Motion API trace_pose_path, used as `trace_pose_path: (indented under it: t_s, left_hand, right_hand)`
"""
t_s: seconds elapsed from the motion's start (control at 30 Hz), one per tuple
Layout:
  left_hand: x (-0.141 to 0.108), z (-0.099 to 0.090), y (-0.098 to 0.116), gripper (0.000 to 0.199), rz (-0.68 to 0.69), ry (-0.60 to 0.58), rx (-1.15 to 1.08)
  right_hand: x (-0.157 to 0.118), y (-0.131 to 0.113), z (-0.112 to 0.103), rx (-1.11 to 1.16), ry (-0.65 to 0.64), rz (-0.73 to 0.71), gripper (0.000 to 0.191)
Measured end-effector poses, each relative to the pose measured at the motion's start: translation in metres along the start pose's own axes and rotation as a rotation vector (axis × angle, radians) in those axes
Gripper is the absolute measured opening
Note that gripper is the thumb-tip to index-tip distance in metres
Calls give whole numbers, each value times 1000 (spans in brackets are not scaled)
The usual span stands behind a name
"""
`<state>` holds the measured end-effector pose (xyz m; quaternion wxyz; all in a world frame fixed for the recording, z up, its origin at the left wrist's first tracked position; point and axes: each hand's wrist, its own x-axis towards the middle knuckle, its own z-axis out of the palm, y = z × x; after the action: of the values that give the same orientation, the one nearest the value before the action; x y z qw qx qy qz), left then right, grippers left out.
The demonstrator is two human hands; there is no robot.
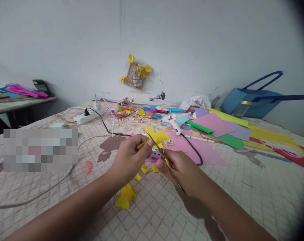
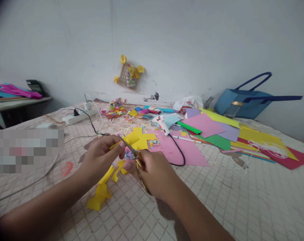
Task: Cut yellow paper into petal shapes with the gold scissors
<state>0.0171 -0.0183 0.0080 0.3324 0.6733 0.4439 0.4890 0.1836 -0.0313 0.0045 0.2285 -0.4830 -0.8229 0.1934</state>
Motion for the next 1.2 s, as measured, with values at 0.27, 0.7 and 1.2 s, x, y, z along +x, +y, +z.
trace_pose_path:
  t_s: [0.27, 0.7, 1.2]
  left_hand:
    - [0, 1, 1, 24, -2, 0, -6]
    - [-1, 4, 3, 18, -84, -25, -211]
    - [0, 5, 6, 17, -135, -83, -238]
  right_hand:
    - [2, 0, 1, -5, -14, 13, 41]
    - [2, 1, 2, 6, 14, -3, 36]
    - [2, 2, 1, 4, 14, -14, 33]
